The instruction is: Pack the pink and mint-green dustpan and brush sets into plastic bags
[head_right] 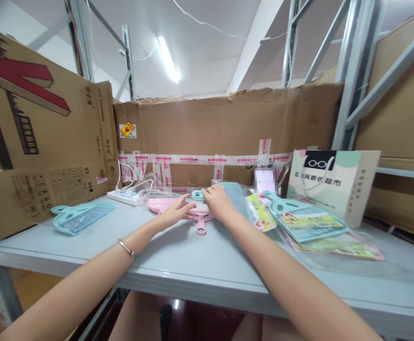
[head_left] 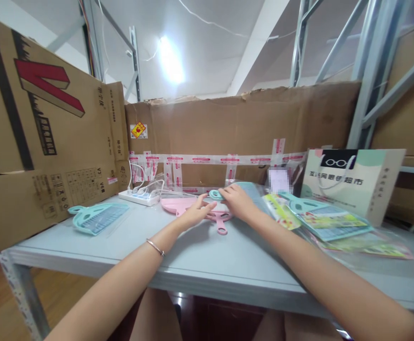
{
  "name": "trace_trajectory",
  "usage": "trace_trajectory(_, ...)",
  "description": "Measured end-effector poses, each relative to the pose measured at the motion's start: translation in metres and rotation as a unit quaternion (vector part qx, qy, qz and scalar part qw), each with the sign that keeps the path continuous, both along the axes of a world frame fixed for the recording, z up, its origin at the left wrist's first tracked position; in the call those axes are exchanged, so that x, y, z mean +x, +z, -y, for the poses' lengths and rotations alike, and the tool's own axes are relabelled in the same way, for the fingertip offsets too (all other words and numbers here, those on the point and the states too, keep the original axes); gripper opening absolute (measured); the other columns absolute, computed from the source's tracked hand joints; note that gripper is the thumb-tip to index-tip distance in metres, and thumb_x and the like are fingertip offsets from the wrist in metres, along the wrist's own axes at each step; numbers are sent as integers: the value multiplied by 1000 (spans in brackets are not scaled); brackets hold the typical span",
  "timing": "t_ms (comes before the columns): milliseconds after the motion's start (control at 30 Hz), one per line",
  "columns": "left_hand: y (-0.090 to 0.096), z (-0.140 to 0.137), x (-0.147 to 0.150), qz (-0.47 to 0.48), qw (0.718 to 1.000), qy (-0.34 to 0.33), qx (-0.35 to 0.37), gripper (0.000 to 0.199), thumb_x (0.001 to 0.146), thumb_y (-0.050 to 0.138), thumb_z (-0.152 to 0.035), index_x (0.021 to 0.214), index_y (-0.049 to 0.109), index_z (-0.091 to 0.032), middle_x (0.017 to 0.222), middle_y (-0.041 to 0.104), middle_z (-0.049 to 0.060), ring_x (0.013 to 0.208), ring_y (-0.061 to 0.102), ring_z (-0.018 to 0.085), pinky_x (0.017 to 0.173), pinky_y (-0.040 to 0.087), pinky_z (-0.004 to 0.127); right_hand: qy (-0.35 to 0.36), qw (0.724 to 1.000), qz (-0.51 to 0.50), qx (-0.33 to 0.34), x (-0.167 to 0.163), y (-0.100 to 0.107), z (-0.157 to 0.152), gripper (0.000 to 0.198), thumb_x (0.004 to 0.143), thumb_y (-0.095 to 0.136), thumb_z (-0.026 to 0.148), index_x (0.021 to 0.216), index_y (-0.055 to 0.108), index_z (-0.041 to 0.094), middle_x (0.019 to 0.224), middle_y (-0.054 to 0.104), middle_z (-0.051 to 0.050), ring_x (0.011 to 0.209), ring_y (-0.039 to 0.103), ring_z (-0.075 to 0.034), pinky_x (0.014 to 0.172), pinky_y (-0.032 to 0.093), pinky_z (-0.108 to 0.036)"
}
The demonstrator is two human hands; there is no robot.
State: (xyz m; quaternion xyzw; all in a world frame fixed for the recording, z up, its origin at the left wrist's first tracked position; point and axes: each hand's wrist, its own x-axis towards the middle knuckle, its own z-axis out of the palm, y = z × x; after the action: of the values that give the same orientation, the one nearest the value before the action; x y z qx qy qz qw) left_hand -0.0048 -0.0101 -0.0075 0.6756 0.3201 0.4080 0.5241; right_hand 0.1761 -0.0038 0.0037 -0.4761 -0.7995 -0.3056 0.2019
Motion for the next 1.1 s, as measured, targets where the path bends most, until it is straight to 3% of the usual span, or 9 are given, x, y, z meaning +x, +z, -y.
trace_trajectory(133,5,0,-4,83,994,33,-63,37,84,56,-34,114,43,-18,81,64,4,64,66,14,71,56,34,118,992,-27,-19,-36,-7,6,20,79,57,17,97,63,13,92,66,-11,92,54,-25,88,39,-38)
trace_trajectory(267,9,-1,-9,82,990,96,-70,10,84,51,-17,93,52,-14,65,63,2,54,64,12,62,56,28,195,950,-208,-125,-20,-8,9,38,79,59,30,116,58,22,116,62,-8,107,54,-22,94,40,-38)
trace_trajectory(400,12,-5,-12,169,974,134,-66,9,78,57,-15,86,55,-14,66,63,1,53,63,11,58,55,24,84,842,-522,-109,27,-3,5,53,78,54,52,121,52,21,132,51,-11,123,45,-24,100,36,-38)
trace_trajectory(500,14,-8,-14,220,962,146,-66,13,75,62,-18,85,55,-15,67,62,0,54,63,10,58,55,22,-9,746,-651,-140,49,1,5,50,74,59,53,110,56,19,124,56,-13,118,50,-25,95,41,-37)
trace_trajectory(633,15,-10,-16,229,957,171,-53,12,77,59,-21,87,54,-16,65,62,-1,51,61,9,52,53,21,116,617,-684,-371,51,4,15,28,74,65,43,86,61,18,93,69,-10,86,65,-20,78,51,-31)
trace_trajectory(733,15,-10,-17,238,951,195,-38,8,80,54,-20,86,53,-16,62,60,-1,48,59,9,49,51,19,168,553,-700,-419,48,4,22,22,70,71,28,86,61,17,82,70,-7,72,66,-17,70,52,-29)
trace_trajectory(800,17,-10,-19,246,946,208,-27,6,82,51,-20,86,53,-15,60,59,-2,48,58,9,49,50,19,178,538,-701,-432,49,4,23,27,65,75,19,88,60,18,80,70,-5,69,66,-17,68,53,-29)
trace_trajectory(900,18,-10,-19,260,939,225,-13,5,82,51,-19,85,53,-15,61,58,-3,49,58,8,50,50,19,173,544,-702,-426,52,2,20,30,58,76,10,84,60,16,72,69,-3,63,65,-16,64,52,-27)
trace_trajectory(1100,18,-10,-17,264,940,216,16,8,81,53,-22,85,51,-15,64,59,-2,53,59,9,52,51,21,123,570,-752,-307,54,0,6,19,63,72,10,73,57,17,60,66,-2,49,60,-15,52,50,-27)
